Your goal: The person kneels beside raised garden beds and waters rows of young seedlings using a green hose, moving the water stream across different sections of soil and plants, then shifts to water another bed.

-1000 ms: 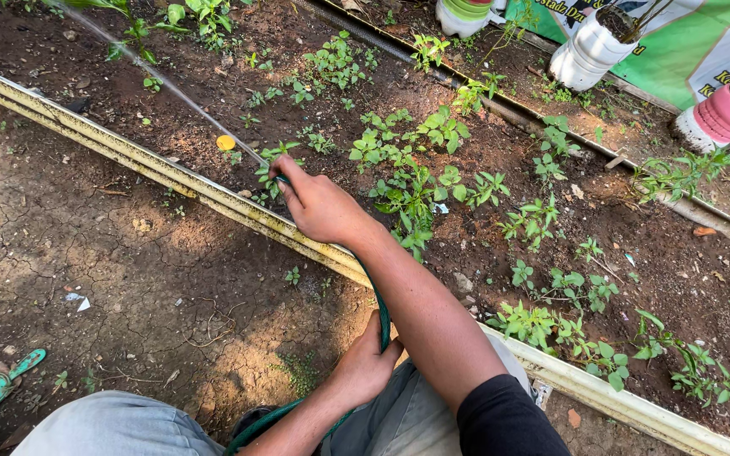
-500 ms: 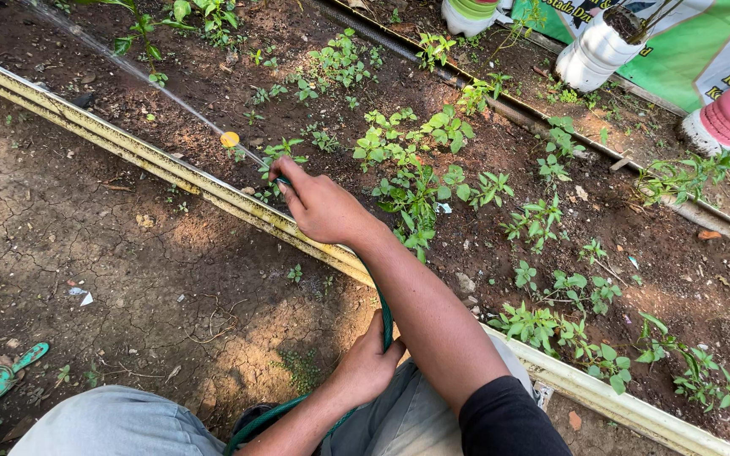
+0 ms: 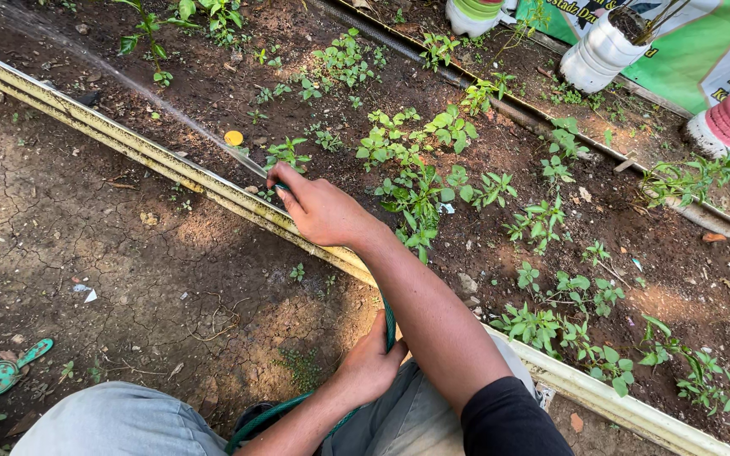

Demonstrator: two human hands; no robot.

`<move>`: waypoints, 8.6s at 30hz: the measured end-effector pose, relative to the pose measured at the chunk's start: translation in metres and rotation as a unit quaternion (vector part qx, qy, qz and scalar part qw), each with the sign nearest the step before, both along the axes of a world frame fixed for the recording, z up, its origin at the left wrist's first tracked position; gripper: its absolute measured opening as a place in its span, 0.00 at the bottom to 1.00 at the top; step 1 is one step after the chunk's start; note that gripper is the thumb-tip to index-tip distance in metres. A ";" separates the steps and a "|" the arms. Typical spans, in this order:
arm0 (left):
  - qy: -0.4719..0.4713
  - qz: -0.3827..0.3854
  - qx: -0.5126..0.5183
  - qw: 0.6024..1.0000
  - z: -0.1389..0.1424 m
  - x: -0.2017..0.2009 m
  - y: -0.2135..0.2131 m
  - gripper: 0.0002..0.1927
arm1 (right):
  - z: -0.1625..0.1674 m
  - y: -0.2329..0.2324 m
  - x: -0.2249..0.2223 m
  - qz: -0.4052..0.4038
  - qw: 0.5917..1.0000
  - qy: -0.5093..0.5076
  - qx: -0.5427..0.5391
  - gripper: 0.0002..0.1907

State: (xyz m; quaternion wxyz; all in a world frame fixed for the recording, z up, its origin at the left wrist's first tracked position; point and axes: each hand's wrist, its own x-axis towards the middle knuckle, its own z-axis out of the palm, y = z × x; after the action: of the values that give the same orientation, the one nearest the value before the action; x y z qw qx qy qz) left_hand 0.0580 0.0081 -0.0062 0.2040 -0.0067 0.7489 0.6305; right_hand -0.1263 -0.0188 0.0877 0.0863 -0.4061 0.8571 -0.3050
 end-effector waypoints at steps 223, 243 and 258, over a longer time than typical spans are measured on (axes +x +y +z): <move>0.065 -0.072 -0.127 0.987 0.066 -0.006 -0.072 0.17 | 0.026 0.154 -0.081 -0.512 0.791 0.066 -0.328 0.06; 0.088 -0.085 -0.127 0.984 0.061 -0.005 -0.070 0.17 | 0.015 0.157 -0.088 -0.491 0.819 0.090 -0.283 0.07; 0.056 -0.133 -0.144 0.979 0.057 -0.002 -0.066 0.18 | 0.036 0.130 -0.063 -0.446 0.871 0.054 -0.201 0.08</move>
State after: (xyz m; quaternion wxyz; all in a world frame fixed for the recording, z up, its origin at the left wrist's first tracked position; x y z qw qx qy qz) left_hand 0.0558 -0.0584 0.0506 0.2412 0.0989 0.8361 0.4827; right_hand -0.1890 0.1109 0.1235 -0.1884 -0.0052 0.8706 -0.4545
